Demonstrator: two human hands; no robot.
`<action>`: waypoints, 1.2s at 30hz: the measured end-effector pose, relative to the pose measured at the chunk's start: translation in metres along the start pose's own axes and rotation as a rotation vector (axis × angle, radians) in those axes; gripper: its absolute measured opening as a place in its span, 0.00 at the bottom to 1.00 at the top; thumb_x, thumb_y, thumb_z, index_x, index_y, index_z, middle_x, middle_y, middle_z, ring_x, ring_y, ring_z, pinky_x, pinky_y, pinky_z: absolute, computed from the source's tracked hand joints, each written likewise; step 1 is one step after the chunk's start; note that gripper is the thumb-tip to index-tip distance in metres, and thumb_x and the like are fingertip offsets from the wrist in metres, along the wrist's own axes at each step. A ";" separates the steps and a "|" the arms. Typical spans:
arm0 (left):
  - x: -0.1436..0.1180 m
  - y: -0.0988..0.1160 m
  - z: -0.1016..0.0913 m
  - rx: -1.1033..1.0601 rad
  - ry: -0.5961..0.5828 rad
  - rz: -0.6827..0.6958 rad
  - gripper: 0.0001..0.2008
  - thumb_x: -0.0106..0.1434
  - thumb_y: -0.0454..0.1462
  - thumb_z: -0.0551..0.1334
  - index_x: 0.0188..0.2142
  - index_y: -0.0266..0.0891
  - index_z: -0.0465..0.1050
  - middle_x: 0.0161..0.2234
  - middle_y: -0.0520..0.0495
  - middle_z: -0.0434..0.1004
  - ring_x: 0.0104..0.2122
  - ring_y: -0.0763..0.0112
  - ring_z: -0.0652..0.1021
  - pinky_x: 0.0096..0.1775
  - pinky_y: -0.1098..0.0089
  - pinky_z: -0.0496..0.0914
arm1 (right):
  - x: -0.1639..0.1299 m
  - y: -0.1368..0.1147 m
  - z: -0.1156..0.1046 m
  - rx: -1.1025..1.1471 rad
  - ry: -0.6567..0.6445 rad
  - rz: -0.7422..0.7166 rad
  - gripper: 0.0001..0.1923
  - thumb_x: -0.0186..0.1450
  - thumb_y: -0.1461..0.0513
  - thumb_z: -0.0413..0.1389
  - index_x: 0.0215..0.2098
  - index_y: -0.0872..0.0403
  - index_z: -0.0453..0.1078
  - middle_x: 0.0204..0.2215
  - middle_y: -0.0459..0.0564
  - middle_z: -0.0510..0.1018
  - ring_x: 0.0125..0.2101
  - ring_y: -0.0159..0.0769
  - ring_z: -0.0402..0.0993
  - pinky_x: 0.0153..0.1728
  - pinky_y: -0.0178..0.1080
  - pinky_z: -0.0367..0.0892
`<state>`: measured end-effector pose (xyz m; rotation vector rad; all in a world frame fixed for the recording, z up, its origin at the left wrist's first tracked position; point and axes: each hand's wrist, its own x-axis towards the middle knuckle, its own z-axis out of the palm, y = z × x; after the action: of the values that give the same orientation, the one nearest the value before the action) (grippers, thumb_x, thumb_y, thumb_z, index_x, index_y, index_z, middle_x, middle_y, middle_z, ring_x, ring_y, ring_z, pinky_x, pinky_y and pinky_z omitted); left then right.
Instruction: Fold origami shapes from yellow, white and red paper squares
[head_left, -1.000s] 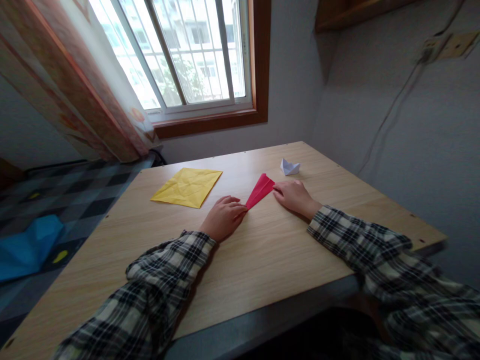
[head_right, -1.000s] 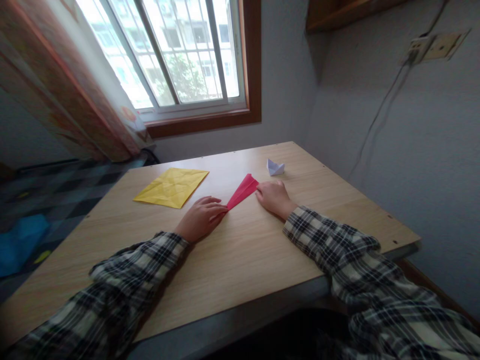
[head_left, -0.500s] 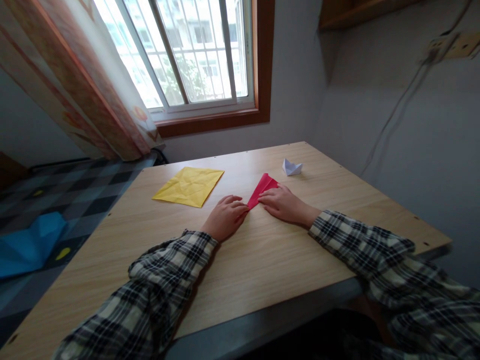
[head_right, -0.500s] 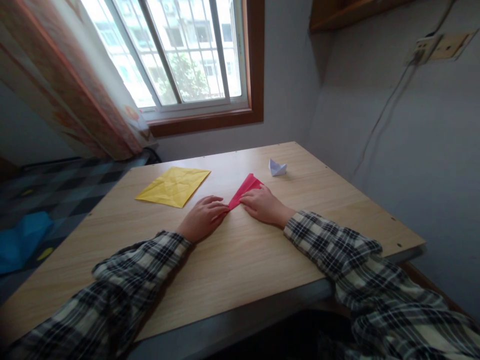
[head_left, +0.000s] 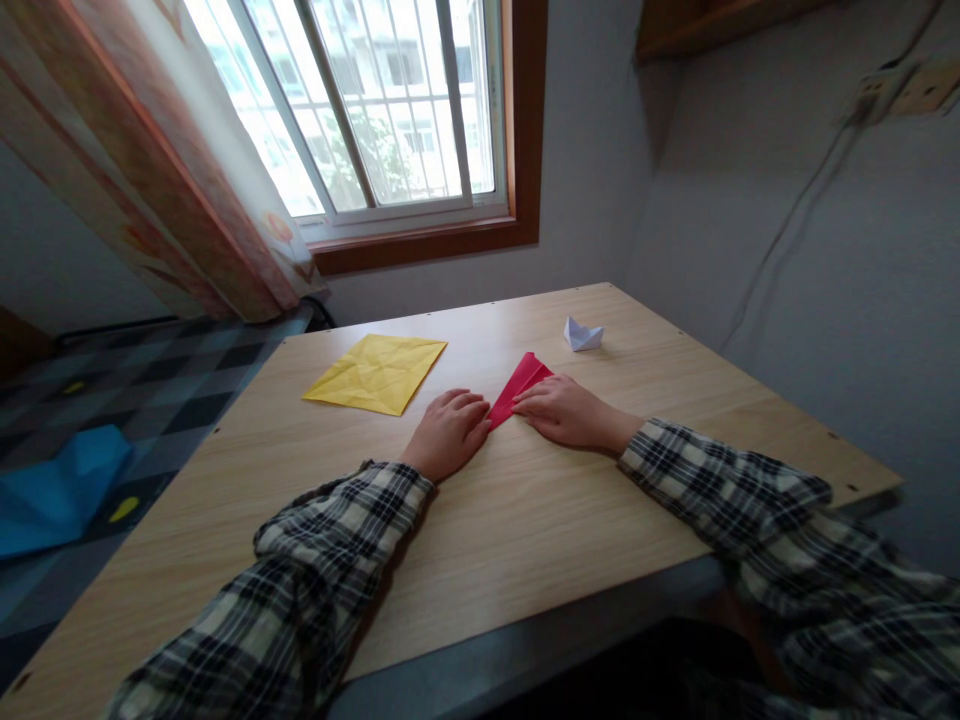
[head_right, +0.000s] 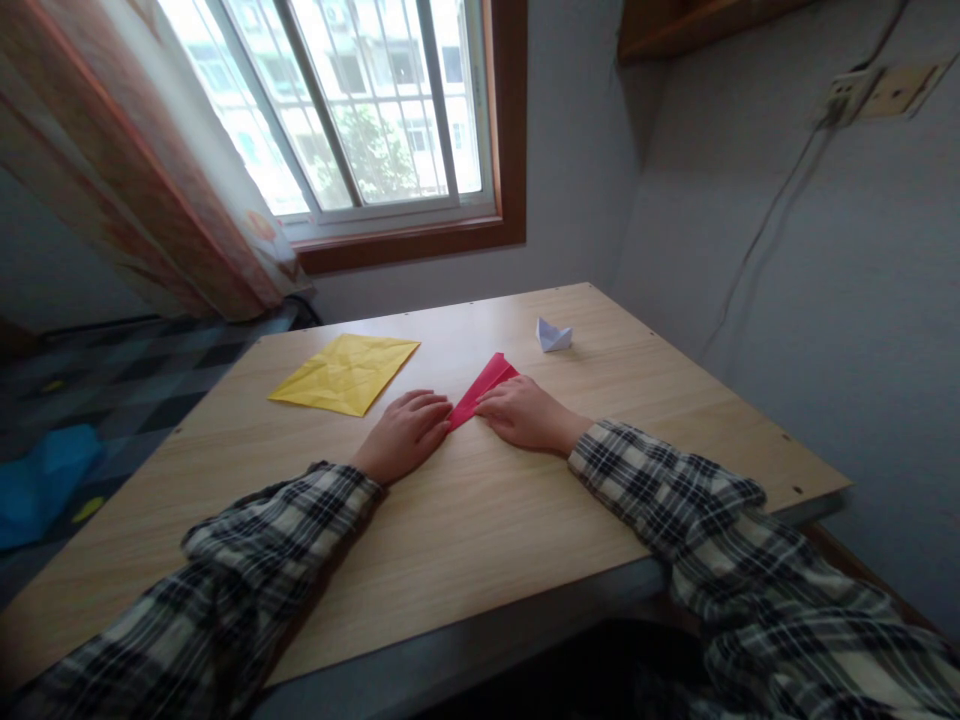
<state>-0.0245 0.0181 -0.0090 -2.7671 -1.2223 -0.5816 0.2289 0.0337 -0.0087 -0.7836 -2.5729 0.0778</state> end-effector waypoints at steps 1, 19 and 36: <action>0.000 0.000 0.000 0.000 -0.003 -0.001 0.14 0.71 0.41 0.55 0.48 0.39 0.77 0.49 0.42 0.80 0.53 0.57 0.75 0.57 0.52 0.68 | 0.000 -0.001 0.000 0.000 0.001 -0.005 0.14 0.69 0.64 0.53 0.48 0.52 0.78 0.46 0.52 0.83 0.46 0.41 0.78 0.49 0.44 0.65; 0.002 0.000 0.000 -0.109 -0.001 0.102 0.12 0.70 0.41 0.58 0.46 0.43 0.79 0.48 0.45 0.82 0.52 0.58 0.76 0.57 0.50 0.68 | -0.001 -0.006 -0.002 -0.039 0.040 0.036 0.09 0.69 0.63 0.53 0.38 0.53 0.77 0.38 0.52 0.82 0.41 0.41 0.74 0.47 0.45 0.62; 0.001 0.000 -0.001 -0.103 -0.029 0.149 0.12 0.70 0.42 0.58 0.46 0.43 0.79 0.48 0.47 0.82 0.53 0.57 0.75 0.58 0.51 0.66 | -0.001 0.001 0.007 0.062 0.015 0.049 0.11 0.69 0.59 0.56 0.46 0.54 0.76 0.50 0.56 0.78 0.53 0.45 0.70 0.56 0.49 0.62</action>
<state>-0.0240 0.0182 -0.0079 -2.9292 -1.0065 -0.6103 0.2271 0.0345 -0.0156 -0.8208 -2.5249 0.1654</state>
